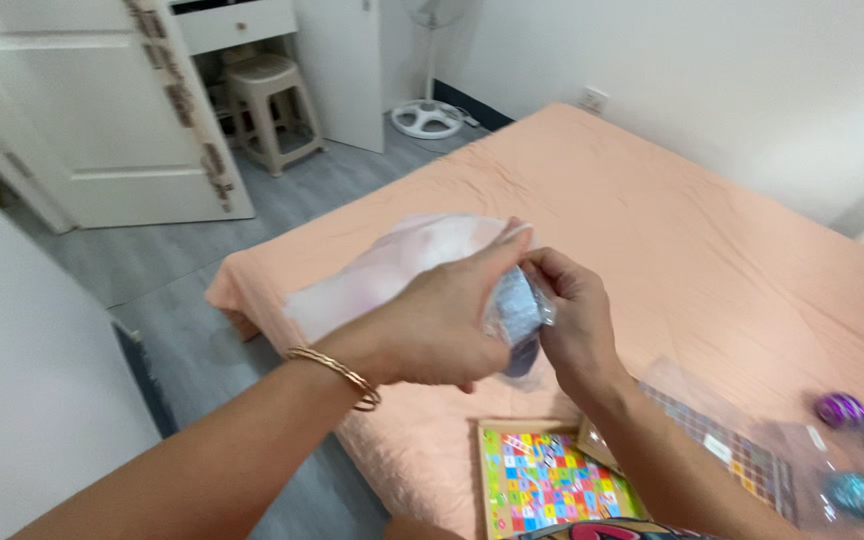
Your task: The person picks up various items from a bed, puts them into a plastic bag, carries the bag to another room, and then returns to sort items remaining on the bed including board games and decorative ornaments.
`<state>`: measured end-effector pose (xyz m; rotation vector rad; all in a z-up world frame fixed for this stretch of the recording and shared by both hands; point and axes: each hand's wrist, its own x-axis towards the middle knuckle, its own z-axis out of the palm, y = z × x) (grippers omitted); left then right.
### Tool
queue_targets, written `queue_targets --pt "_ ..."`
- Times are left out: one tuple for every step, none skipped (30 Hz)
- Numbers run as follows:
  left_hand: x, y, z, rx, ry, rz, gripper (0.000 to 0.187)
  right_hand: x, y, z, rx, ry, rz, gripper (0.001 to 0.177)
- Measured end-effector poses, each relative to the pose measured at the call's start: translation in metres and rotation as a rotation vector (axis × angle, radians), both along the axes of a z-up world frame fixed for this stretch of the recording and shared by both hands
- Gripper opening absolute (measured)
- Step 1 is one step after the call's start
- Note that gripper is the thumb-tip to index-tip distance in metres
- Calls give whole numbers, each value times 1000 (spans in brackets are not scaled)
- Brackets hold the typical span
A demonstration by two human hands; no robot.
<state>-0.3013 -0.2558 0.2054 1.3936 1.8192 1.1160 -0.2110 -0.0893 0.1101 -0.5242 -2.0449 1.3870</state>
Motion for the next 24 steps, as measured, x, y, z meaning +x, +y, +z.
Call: queue_targets --pt "-1 -1 -3 -10 18 25 105 -8 -3 4 147 -100 -101 16" --pt "-4 -2 -7 -20 35 49 108 -16 -6 7 295 -197 -204 19" --pt "-7 -3 -11 36 66 66 107 -27 -11 9 475 -152 -255 19" --pt "-10 -4 -16 93 98 82 106 -39 -18 10 655 -102 -305 19" --pt "-14 -3 -22 150 131 95 106 -48 -20 11 835 -49 -356 21" --pt "-19 0 -27 238 205 98 107 -56 -23 12 874 -89 -330 20" --pt "-25 1 -31 324 277 95 109 -62 -27 12 913 -132 -308 19" --pt "-31 1 -33 409 350 91 111 -69 -30 13 951 -176 -285 18" --pt "-39 0 -32 353 273 122 108 -75 -31 15 877 -152 -210 24" --pt "-49 -3 -28 298 196 152 105 -81 -30 18 802 -130 -136 30" --pt "-59 -6 -22 241 119 178 102 -88 -30 22 726 -107 -64 37" --pt "-68 -9 -16 202 39 224 103 -91 -31 27 626 -51 8 35" --pt "-78 -14 -12 164 -43 272 104 -90 -32 31 527 4 81 33" --pt "-87 -19 -9 125 -124 318 105 -91 -34 35 426 57 154 32" --pt "-97 -22 -6 133 -165 315 107 -94 -36 37 624 87 202 32" --pt "-108 -24 -5 141 -205 313 109 -98 -39 39 822 117 251 33" --pt "-119 -26 -3 149 -245 307 112 -104 -41 40 1020 145 297 33" --pt "-128 -27 -2 135 -253 312 112 -112 -42 42 1037 95 347 26" --pt "-138 -27 -2 121 -256 317 112 -123 -43 42 1053 48 394 18" --pt "-146 -27 -1 107 -259 322 113 -133 -42 41 1069 2 442 11" --pt "-153 -27 0 93 -286 313 111 -143 -41 41 1057 -9 490 11" --pt "-159 -28 0 79 -313 303 110 -153 -40 41 1044 -21 537 10" --pt "-168 -30 0 66 -337 299 108 -166 -40 40 1032 -27 589 11" --pt "-178 -33 1 20 -297 307 108 -180 -41 38 1017 -47 625 8"
